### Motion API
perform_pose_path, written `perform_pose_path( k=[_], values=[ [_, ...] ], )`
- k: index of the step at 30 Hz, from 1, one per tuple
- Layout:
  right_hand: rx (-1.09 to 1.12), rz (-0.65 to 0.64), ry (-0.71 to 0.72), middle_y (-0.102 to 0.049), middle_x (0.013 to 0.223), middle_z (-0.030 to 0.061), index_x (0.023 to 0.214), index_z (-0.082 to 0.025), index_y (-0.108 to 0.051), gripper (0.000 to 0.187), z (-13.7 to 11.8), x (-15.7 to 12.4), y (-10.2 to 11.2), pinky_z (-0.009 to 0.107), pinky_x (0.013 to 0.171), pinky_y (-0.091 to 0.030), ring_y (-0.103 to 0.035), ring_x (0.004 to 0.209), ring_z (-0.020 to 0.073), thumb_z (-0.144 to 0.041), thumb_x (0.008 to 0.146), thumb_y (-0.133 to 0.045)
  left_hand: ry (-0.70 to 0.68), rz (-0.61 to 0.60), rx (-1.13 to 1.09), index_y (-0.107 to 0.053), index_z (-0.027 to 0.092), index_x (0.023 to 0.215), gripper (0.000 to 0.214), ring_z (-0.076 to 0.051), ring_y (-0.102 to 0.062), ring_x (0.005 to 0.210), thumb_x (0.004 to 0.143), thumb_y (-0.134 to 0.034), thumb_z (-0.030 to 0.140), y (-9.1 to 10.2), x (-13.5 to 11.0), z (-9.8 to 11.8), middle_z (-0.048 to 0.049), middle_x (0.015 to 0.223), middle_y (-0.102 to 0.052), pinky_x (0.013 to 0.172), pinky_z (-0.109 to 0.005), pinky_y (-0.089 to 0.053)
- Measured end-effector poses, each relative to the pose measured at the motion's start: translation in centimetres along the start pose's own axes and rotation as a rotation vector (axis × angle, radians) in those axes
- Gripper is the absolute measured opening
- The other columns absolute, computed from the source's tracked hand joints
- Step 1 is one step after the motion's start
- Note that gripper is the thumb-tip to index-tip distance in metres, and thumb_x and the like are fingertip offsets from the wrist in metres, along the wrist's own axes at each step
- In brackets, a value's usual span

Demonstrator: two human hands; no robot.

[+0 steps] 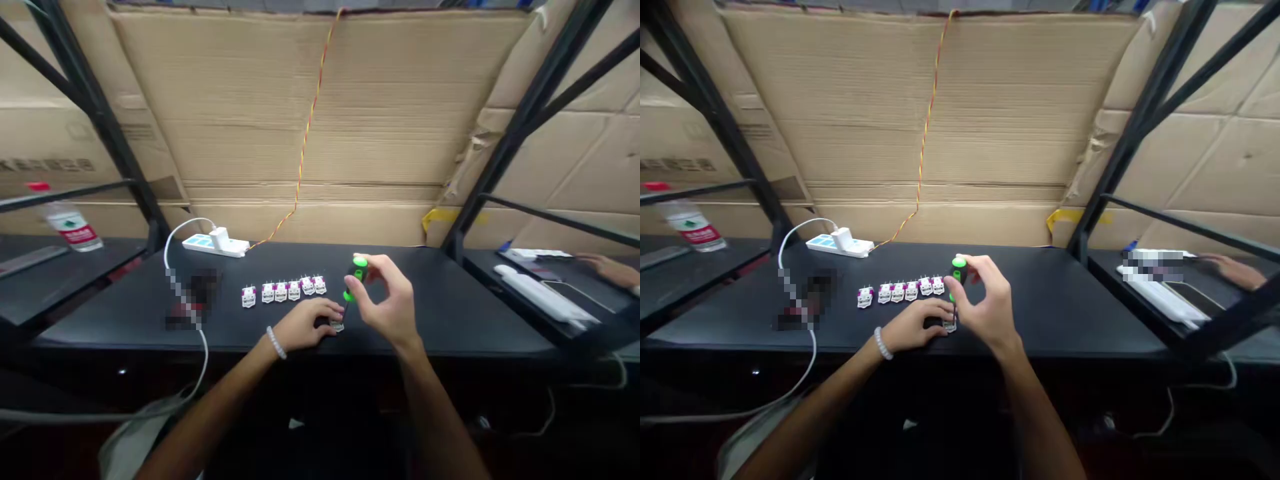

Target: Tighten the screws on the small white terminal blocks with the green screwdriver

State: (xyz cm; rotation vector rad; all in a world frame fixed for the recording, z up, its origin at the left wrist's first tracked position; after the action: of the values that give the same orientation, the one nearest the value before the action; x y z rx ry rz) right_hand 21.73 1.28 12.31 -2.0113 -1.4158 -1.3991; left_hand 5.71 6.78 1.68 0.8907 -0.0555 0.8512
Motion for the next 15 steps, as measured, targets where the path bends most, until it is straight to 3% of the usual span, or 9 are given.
perform_pose_path(
  k=[4, 8, 11, 15],
  values=[
    [0.159, -0.032, -0.137, -0.075, 0.112, 0.0084, 0.138, -0.024, -0.06, 0.038, 1.2, -0.5, -0.2, 0.04, 0.081, -0.064, -0.073, 0.089, 0.0221, -0.028, 0.101, -0.056, -0.004, -0.006, -0.009, -0.083, 0.021, 0.11, 0.023, -0.026, -0.073, 0.122, 0.087, -0.082, 0.018, -0.1, 0.0, -0.1, -0.0098, 0.13, -0.078, 0.113, -0.041, -0.055],
    [0.214, -0.057, -0.157, -0.066, 0.1, 0.0039, 0.131, -0.026, -0.056, 0.03, 1.8, -0.6, -0.2, 0.035, 0.07, -0.059, -0.067, 0.08, 0.019, -0.03, 0.104, -0.044, -0.004, -0.015, -0.009, -0.083, 0.022, 0.112, 0.024, -0.026, -0.073, 0.123, 0.088, -0.081, 0.02, -0.2, 0.0, -0.4, -0.0089, 0.132, -0.078, 0.114, -0.042, -0.055],
    [0.194, -0.09, -0.172, -0.058, 0.096, 0.0004, 0.127, -0.027, -0.05, 0.023, 2.1, -0.6, -0.5, 0.03, 0.063, -0.054, -0.059, 0.071, 0.015, -0.035, 0.106, -0.044, -0.004, -0.015, -0.01, -0.083, 0.022, 0.112, 0.024, -0.026, -0.072, 0.125, 0.089, -0.081, 0.02, -0.2, 0.0, -0.3, -0.0088, 0.132, -0.077, 0.116, -0.042, -0.053],
    [0.23, -0.109, -0.213, -0.058, 0.095, -0.0013, 0.124, -0.027, -0.05, 0.025, 2.1, -0.6, -1.2, 0.027, 0.061, -0.053, -0.056, 0.067, 0.012, -0.042, 0.105, -0.055, -0.005, -0.01, -0.014, -0.084, 0.022, 0.111, 0.024, -0.026, -0.073, 0.123, 0.088, -0.081, 0.019, -0.1, 0.0, -0.1, -0.0088, 0.13, -0.078, 0.114, -0.041, -0.054]
  ],
)
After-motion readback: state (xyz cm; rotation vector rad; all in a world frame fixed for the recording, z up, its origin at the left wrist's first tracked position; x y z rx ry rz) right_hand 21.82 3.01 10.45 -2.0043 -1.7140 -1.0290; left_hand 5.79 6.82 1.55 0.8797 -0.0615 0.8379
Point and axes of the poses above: each hand's wrist, its own x-axis towards the middle knuckle, its own y-axis out of the back of the hand, z = x × y, the point moved 6 cm from there along x, towards the middle knuckle
